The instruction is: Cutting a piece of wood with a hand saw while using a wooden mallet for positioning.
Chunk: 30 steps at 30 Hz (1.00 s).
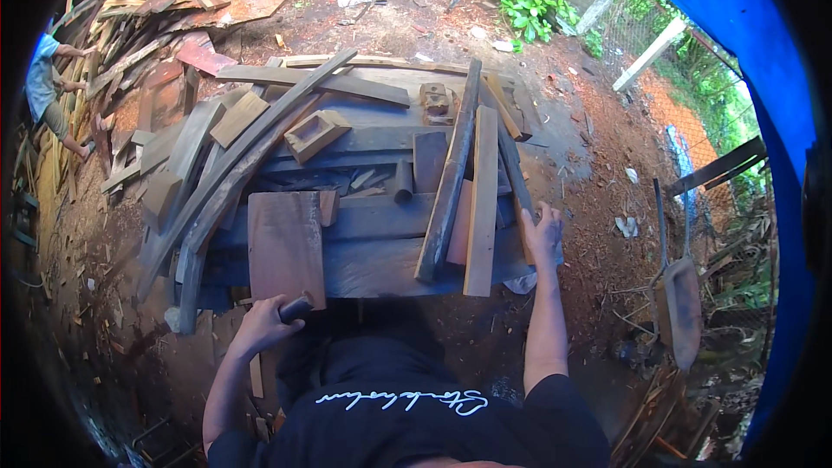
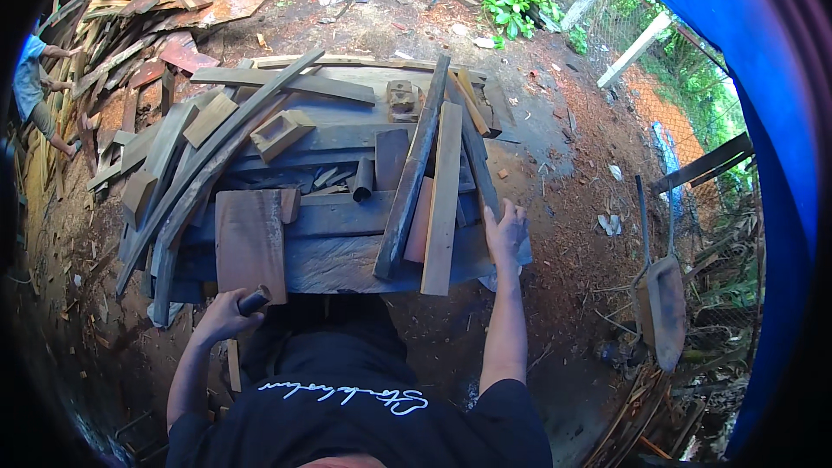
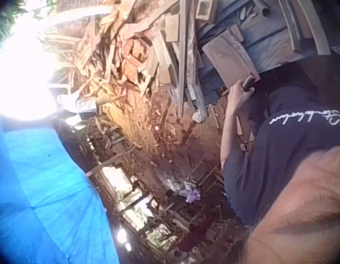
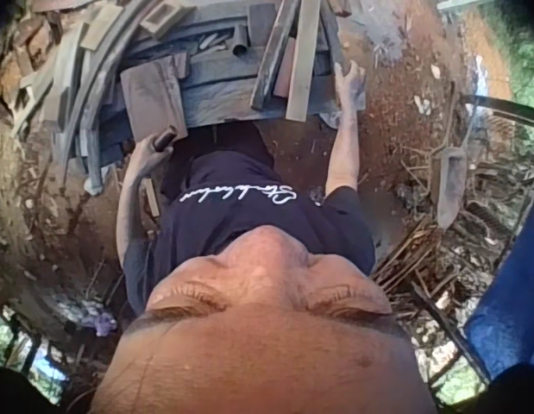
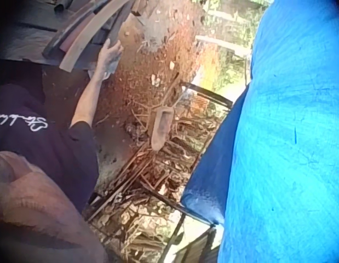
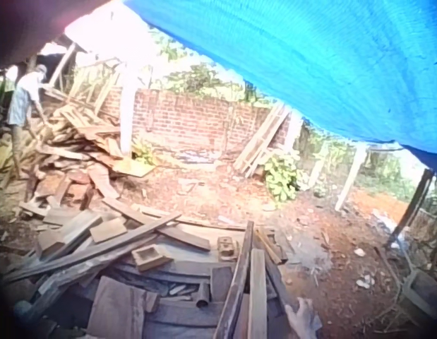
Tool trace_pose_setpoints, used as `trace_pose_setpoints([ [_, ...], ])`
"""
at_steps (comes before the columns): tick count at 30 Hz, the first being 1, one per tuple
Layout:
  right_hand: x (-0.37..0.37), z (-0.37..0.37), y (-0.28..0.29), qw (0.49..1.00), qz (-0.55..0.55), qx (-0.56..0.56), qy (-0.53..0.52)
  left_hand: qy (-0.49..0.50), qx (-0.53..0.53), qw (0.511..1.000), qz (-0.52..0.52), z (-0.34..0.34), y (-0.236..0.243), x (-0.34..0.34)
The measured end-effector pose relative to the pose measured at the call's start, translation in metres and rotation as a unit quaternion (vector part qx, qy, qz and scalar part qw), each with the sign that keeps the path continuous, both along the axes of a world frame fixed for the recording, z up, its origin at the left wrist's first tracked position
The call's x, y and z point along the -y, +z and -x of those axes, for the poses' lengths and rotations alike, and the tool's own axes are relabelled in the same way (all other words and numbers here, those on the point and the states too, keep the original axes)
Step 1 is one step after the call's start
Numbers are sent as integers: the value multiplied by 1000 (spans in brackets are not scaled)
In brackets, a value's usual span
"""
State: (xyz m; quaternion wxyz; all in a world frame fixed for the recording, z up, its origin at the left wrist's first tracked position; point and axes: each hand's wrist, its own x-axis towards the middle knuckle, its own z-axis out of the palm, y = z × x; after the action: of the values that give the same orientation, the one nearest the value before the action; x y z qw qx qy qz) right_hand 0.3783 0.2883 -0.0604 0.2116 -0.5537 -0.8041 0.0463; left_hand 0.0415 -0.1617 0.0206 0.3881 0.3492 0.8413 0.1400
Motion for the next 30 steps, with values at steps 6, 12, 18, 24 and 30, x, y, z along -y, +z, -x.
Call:
trace_pose_setpoints([
  [6, 69, 63, 23, 978, 93, -172, 77, 1, -10, 1000, -29, -1, 3, 2],
  [12, 103, 85, 20, 998, -18, -11, 54, 15, -10, 999, -35, -2, 6, 14],
  [18, 90, 57, -3, 991, 94, -71, 55, 44, -19, 997, -64, 1, 1, 36],
  [24, 123, 63, 16, 993, -94, -33, 61, 68, 14, 997, -42, 2, 0, 41],
  [30, 166, 91, 2, 991, 124, -24, 47, 21, 3, 997, -72, 2, 12, 19],
])
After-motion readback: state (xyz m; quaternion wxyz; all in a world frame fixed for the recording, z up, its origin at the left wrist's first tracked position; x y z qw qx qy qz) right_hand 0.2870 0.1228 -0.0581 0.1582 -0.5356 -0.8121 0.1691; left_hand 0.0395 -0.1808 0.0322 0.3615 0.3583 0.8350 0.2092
